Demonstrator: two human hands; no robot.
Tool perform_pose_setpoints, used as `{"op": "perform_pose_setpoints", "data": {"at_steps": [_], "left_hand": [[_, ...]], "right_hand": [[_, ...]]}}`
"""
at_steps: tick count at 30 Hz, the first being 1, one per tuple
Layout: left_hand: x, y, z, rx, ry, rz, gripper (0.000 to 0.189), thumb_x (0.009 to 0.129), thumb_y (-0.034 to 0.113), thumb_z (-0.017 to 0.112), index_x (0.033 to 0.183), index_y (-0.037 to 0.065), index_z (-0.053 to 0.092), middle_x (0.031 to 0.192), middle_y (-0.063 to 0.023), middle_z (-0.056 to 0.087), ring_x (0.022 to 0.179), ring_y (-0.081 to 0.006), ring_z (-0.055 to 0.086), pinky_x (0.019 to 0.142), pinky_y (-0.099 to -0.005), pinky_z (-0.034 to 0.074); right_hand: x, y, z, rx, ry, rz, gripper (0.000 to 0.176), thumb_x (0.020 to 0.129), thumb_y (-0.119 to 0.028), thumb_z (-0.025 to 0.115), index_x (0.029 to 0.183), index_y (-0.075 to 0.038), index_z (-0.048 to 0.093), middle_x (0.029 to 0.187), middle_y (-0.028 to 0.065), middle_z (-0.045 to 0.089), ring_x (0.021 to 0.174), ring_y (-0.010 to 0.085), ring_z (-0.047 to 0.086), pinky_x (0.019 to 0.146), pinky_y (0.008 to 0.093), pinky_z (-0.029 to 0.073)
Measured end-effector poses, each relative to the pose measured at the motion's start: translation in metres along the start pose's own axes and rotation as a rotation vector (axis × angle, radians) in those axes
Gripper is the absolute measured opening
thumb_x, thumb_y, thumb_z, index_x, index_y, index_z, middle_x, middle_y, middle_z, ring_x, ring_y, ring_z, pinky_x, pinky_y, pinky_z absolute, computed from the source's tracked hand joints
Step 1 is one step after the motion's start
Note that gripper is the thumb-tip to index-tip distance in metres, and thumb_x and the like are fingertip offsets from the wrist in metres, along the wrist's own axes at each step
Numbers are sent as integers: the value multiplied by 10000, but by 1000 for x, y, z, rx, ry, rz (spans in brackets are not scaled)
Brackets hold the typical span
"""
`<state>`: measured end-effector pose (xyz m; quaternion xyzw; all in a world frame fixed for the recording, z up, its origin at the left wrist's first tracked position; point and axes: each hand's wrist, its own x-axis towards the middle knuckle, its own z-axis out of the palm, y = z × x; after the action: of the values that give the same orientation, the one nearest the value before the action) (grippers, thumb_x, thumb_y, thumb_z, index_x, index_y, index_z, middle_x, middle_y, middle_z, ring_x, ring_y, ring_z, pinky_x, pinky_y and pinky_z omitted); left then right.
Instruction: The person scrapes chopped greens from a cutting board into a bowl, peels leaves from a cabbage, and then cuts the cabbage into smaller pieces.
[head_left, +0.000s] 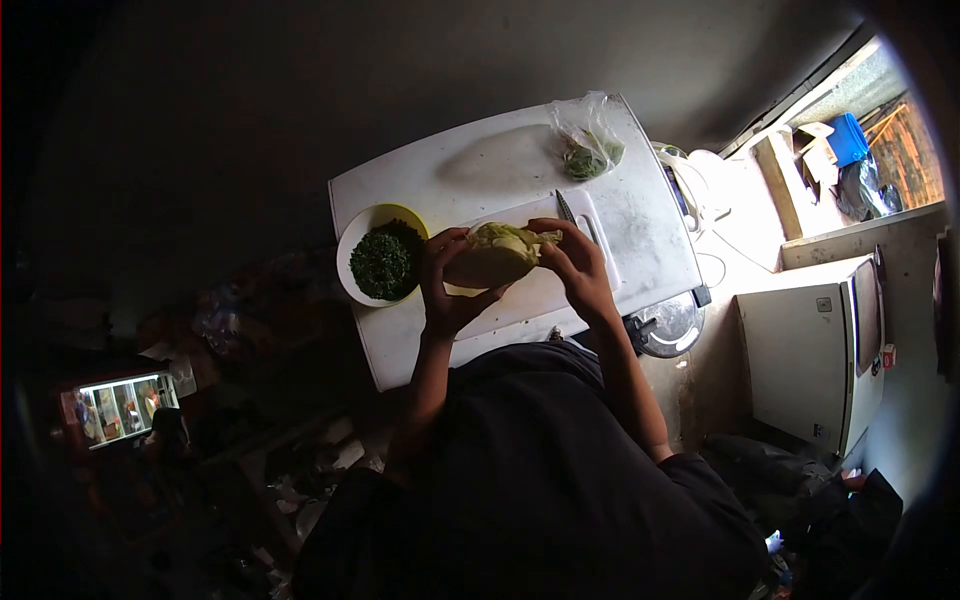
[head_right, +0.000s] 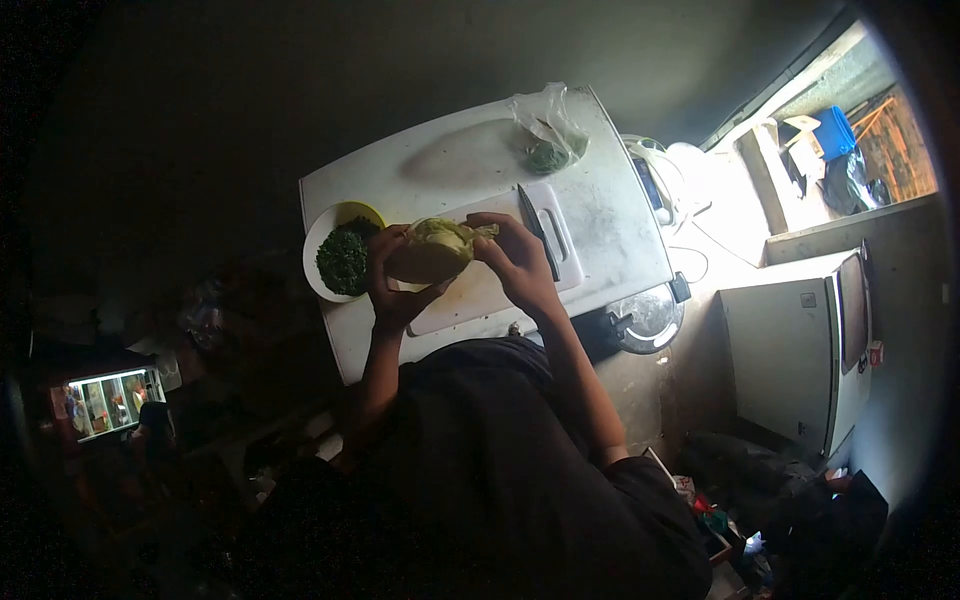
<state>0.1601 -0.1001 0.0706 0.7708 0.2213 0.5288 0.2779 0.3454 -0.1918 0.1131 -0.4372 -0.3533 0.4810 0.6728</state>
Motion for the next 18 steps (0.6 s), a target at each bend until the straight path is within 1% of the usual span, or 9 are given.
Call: {"op": "perform_pose_setpoints", "data": {"at_steps": [5, 7, 9, 10, 12, 13, 14, 16, 18], "left_hand": [[5, 6, -1, 56, -62, 40, 815, 597, 269, 943, 1260, 97, 502, 1237, -134, 559, 1133, -299, 574, 946, -414, 496], [5, 8, 3, 24, -66, 11, 820, 590, 264, 946, 1262, 96, 506, 1245, -132, 560, 1152, -303, 570, 959, -412, 491], [1, 8, 8, -197, -113, -245, 771, 715, 416, 859, 1308, 74, 505, 1297, -133, 546, 1201, -295, 551, 1009, -405, 461], [1, 4, 9, -198, -112, -246, 771, 715, 416, 859, 1308, 74, 505, 1297, -133, 546, 1201, -295, 551, 1009, -405, 461], [-3, -10, 11, -261, -223, -242, 762, 826, 567, 705, 1353, 56, 496, 1353, -112, 521, 1235, -262, 534, 1049, -382, 422], [-13, -15, 19, -739, -172, -548, 765, 882, 637, 582, 1362, 46, 502, 1324, -85, 545, 1218, -210, 534, 1053, -349, 399], [-20, -23, 19, -740, -169, -549, 765, 882, 637, 582, 1362, 46, 502, 1324, -85, 545, 1218, -210, 534, 1053, -349, 399], [-18, -24, 15, -720, -341, -835, 656, 894, 530, 641, 1326, 48, 533, 1238, -62, 593, 1168, -169, 548, 1022, -322, 412], [-15, -24, 14, -700, -359, -836, 594, 902, 464, 647, 1308, 44, 542, 1193, -56, 611, 1132, -153, 557, 1003, -314, 421]], "right_hand": [[2, 12, -4, -277, 123, 86, 269, 955, -187, 645, 1080, 51, 649, 916, 86, 715, 846, 137, 656, 782, 270, 514], [1, 16, -1, -366, 222, -32, 219, 953, -163, 647, 1015, 46, 670, 868, 90, 722, 821, 129, 663, 761, 258, 511], [2, 18, 1, -355, 240, -71, 194, 943, -144, 655, 1001, 41, 670, 863, 104, 721, 811, 138, 671, 747, 266, 516], [4, 18, 1, -342, 257, -115, 169, 933, -125, 662, 988, 35, 670, 859, 118, 720, 800, 148, 679, 733, 274, 521], [7, 23, -4, -471, 233, -148, 150, 925, -113, 665, 972, 30, 669, 852, 129, 717, 792, 163, 687, 716, 283, 527], [7, 23, -5, -598, 210, -184, 131, 917, -100, 669, 957, 24, 669, 846, 139, 714, 783, 177, 694, 698, 291, 533], [6, 23, -3, -600, 208, -183, 131, 917, -100, 669, 957, 24, 669, 846, 139, 714, 783, 177, 694, 698, 291, 533], [4, 19, 3, -680, 204, -201, 105, 897, -77, 678, 928, 24, 669, 828, 150, 705, 767, 195, 699, 670, 307, 540], [2, 19, 4, -657, 209, -168, 105, 901, -78, 674, 923, 25, 669, 827, 147, 705, 763, 194, 698, 666, 307, 541]]}}
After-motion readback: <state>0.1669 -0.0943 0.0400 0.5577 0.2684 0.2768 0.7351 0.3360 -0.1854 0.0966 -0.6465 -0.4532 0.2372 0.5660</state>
